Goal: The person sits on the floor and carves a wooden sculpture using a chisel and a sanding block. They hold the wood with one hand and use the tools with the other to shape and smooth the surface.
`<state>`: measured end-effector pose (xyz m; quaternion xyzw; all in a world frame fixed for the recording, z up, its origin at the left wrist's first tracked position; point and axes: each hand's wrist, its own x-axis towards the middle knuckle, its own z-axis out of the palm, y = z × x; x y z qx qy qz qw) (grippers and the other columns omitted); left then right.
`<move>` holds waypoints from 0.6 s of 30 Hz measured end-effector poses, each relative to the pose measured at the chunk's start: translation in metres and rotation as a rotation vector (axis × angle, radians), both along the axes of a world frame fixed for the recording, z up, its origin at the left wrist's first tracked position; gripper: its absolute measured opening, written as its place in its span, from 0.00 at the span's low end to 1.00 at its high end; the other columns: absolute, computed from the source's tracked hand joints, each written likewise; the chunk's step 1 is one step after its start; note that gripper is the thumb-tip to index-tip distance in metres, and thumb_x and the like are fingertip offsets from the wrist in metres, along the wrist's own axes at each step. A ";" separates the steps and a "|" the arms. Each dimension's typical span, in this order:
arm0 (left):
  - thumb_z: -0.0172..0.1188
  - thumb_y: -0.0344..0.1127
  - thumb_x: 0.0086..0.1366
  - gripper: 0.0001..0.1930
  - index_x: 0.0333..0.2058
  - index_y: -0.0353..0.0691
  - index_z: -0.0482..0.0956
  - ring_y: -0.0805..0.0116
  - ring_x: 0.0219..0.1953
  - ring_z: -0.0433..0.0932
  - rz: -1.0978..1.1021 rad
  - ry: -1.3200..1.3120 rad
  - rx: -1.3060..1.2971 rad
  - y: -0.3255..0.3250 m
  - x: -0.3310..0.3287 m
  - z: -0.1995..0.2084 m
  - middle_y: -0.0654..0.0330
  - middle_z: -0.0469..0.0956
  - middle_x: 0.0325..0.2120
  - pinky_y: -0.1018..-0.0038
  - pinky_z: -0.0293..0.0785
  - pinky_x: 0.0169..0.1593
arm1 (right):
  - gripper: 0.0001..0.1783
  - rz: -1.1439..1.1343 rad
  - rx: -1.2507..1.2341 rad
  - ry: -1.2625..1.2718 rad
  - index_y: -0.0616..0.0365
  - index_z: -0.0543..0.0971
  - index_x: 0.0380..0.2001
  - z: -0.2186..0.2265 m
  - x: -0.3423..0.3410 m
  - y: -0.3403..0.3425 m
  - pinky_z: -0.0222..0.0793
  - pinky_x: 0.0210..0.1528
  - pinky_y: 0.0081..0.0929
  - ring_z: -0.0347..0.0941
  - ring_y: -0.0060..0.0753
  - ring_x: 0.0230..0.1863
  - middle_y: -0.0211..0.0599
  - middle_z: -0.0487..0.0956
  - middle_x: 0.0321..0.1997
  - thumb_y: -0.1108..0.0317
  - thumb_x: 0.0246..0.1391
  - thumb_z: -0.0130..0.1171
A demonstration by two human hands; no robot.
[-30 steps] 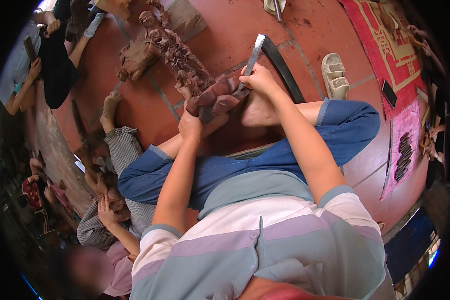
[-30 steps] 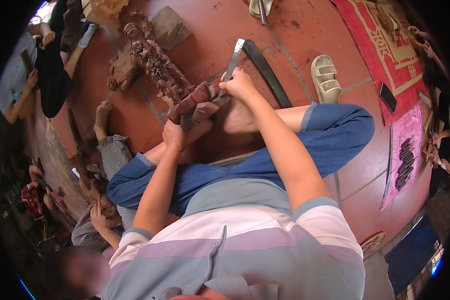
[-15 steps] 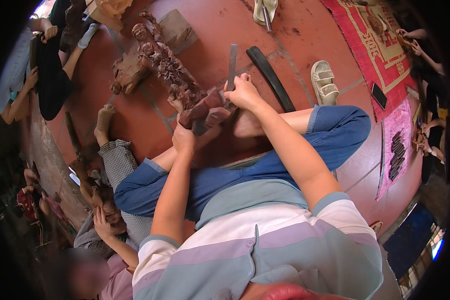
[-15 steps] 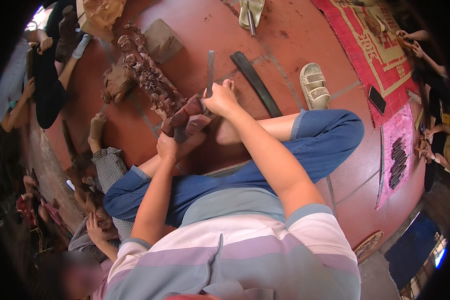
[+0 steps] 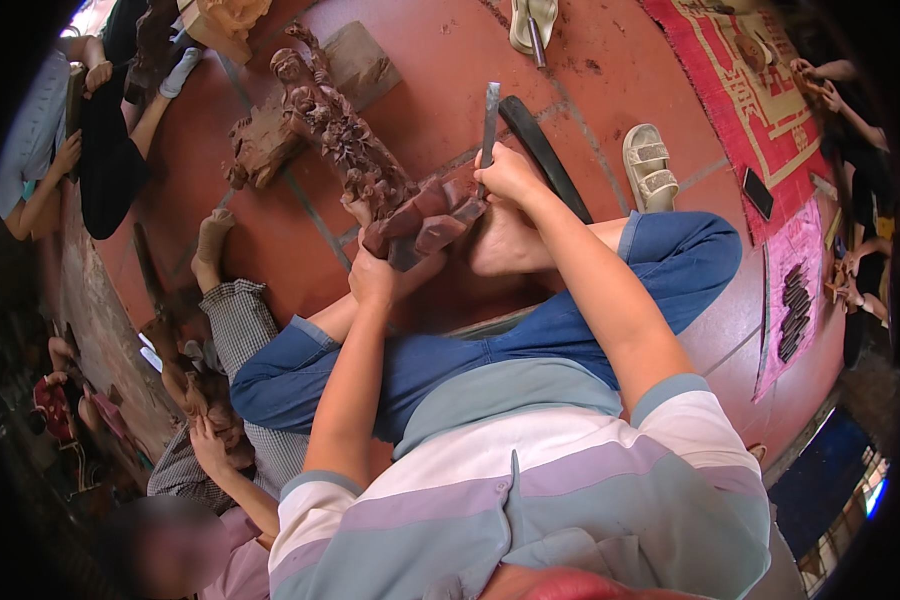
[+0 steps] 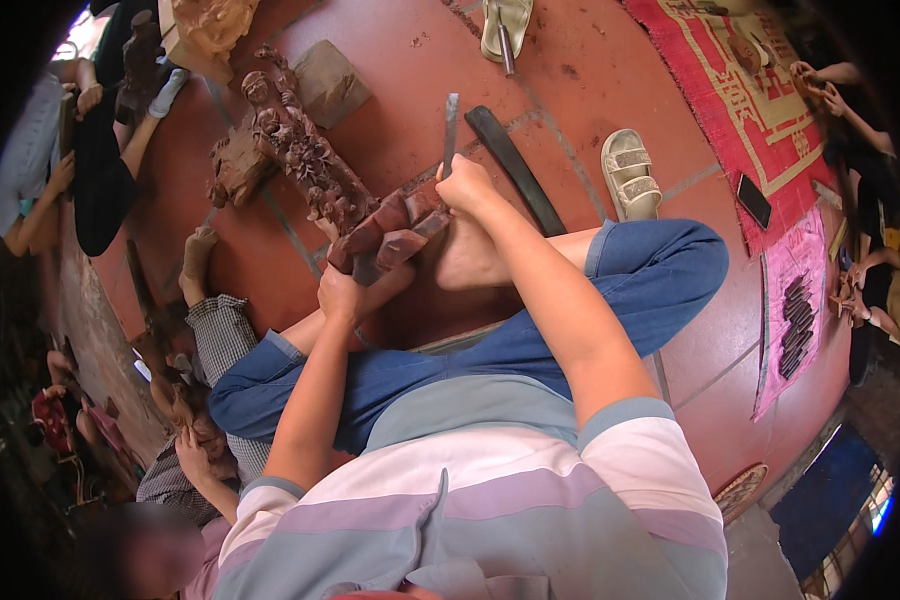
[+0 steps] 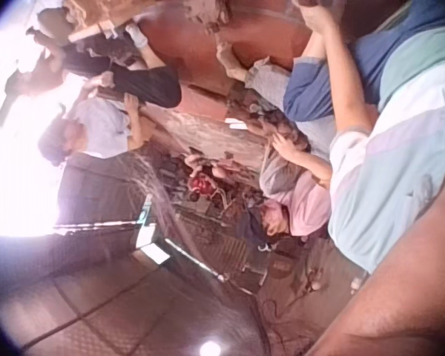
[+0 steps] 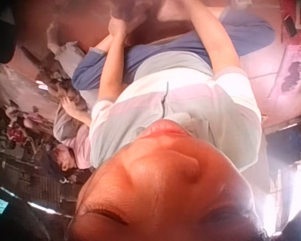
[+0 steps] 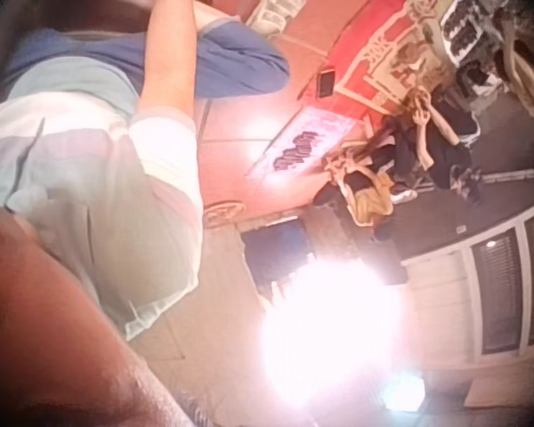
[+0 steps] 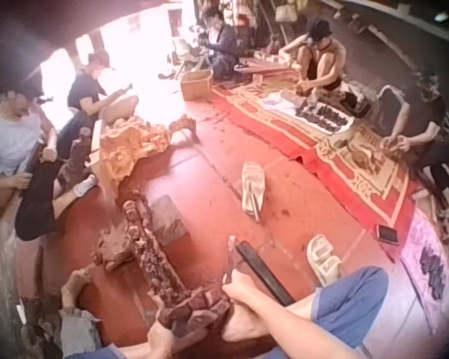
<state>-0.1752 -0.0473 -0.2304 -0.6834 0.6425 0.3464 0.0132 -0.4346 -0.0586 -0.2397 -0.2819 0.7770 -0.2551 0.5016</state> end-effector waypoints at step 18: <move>0.75 0.61 0.29 0.53 0.55 0.42 0.67 0.53 0.50 0.77 -0.016 -0.002 0.006 0.005 -0.010 0.013 0.49 0.78 0.45 0.63 0.72 0.52 | 0.21 0.159 0.039 0.178 0.69 0.78 0.39 -0.008 0.005 -0.004 0.69 0.55 0.40 0.74 0.51 0.50 0.58 0.78 0.44 0.59 0.53 0.51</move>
